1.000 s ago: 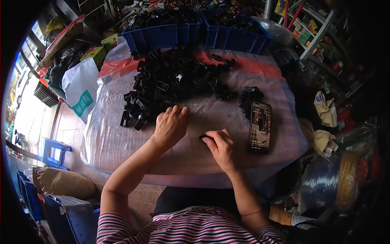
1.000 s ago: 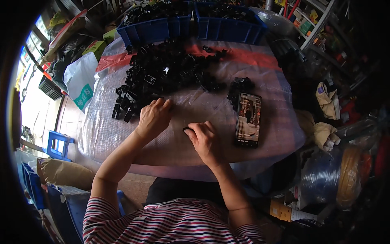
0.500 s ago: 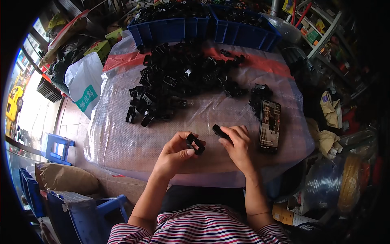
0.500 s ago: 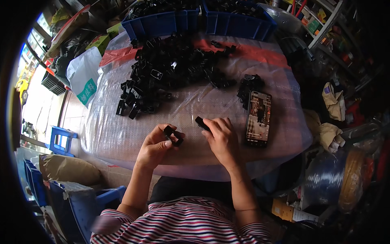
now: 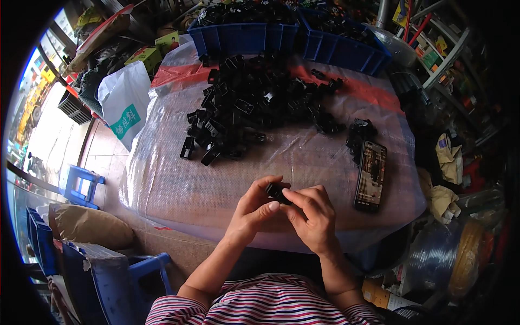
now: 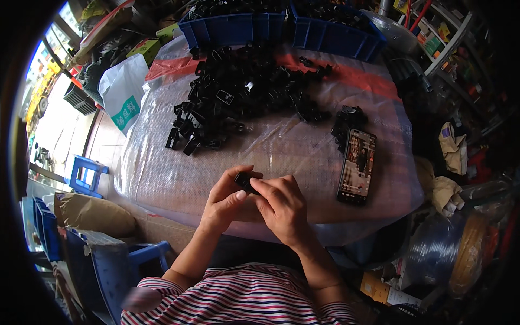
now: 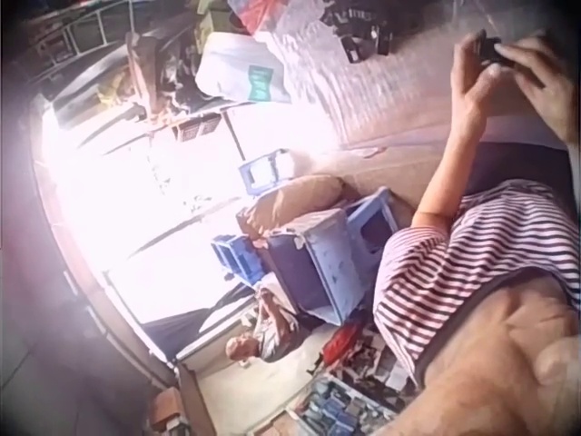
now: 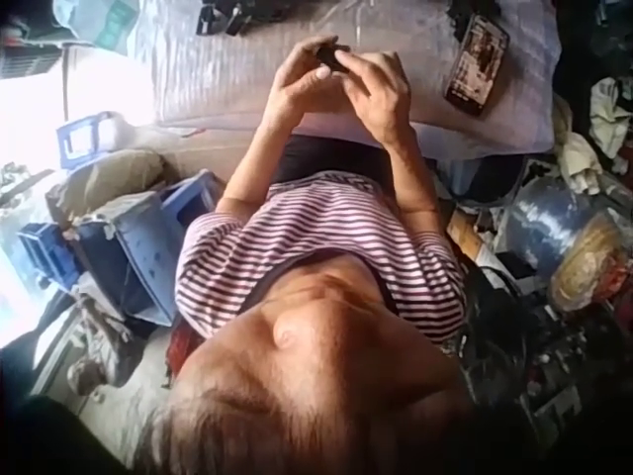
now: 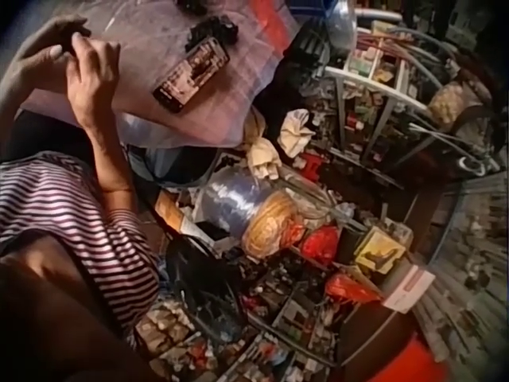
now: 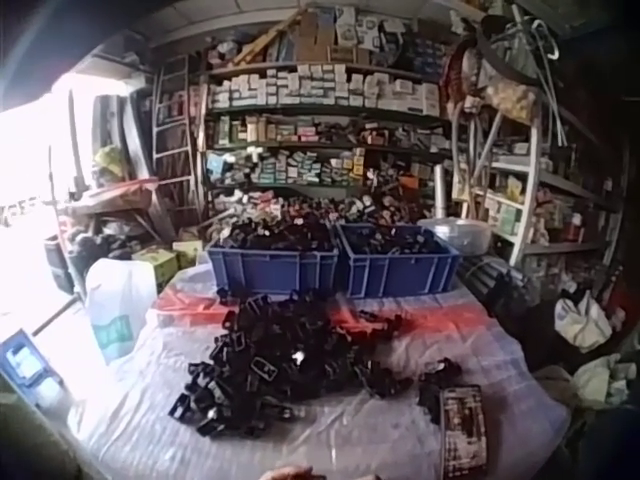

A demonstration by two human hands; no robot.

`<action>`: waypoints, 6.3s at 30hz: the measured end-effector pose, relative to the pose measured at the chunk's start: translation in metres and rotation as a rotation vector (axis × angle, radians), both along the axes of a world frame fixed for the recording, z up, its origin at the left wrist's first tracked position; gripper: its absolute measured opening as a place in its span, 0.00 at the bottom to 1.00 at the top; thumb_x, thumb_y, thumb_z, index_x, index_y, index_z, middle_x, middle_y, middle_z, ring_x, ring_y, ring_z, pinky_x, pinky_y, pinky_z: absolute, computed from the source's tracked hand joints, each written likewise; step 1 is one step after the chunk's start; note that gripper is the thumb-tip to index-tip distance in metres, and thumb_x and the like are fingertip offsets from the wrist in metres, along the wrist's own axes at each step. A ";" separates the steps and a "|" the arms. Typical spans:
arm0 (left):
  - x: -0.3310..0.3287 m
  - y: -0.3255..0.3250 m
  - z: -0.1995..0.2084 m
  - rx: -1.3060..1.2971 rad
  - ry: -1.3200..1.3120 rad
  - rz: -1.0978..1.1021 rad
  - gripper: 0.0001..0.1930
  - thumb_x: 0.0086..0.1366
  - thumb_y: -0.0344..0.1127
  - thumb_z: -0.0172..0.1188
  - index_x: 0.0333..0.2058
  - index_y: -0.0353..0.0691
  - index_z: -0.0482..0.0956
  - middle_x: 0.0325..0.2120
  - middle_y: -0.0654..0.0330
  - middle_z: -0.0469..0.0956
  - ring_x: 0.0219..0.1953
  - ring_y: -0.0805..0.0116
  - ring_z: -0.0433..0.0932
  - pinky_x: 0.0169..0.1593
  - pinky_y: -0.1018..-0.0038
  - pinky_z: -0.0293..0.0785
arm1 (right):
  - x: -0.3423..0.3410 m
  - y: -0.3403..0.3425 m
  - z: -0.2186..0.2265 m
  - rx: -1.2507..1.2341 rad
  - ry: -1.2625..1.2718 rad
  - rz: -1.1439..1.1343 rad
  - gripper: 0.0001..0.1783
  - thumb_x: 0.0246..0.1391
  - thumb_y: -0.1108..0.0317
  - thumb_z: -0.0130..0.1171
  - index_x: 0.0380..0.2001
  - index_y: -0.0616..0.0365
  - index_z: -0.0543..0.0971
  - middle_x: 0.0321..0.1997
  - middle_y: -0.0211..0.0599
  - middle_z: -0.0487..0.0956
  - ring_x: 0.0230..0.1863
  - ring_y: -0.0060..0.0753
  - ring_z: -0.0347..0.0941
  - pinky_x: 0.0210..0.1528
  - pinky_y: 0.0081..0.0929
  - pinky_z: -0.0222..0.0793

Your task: Assemble small black plastic components at a workbench.

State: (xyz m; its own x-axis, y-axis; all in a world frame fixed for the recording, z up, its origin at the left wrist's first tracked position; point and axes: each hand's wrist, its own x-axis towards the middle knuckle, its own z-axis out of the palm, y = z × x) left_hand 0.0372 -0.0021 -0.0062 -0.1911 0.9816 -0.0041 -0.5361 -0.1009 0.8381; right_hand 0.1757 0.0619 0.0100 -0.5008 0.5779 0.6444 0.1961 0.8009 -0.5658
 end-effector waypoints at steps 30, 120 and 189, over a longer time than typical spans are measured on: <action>-0.117 0.003 -0.002 -0.271 1.670 0.570 0.16 0.50 0.32 0.64 0.40 0.41 0.74 0.32 0.55 0.74 0.31 0.51 0.77 0.34 0.63 0.72 | -0.144 0.050 -0.019 0.377 -0.384 0.067 0.04 0.44 0.73 0.56 0.24 0.58 0.71 0.30 0.39 0.70 0.37 0.39 0.69 0.40 0.31 0.68; -0.074 -0.025 -0.021 0.160 -0.270 0.351 0.25 0.57 0.33 0.62 0.52 0.36 0.65 0.41 0.54 0.72 0.43 0.61 0.73 0.44 0.68 0.74 | -0.058 0.045 0.008 -0.082 -0.070 0.110 0.09 0.48 0.75 0.59 0.34 0.62 0.73 0.33 0.42 0.72 0.33 0.41 0.73 0.35 0.34 0.70; -0.041 0.013 -0.010 -0.070 -0.427 0.260 0.12 0.62 0.33 0.55 0.44 0.38 0.72 0.40 0.54 0.75 0.42 0.62 0.74 0.38 0.70 0.72 | -0.015 0.123 0.016 0.073 -0.282 -0.311 0.24 0.52 0.58 0.59 0.51 0.55 0.72 0.49 0.47 0.73 0.51 0.45 0.66 0.53 0.39 0.61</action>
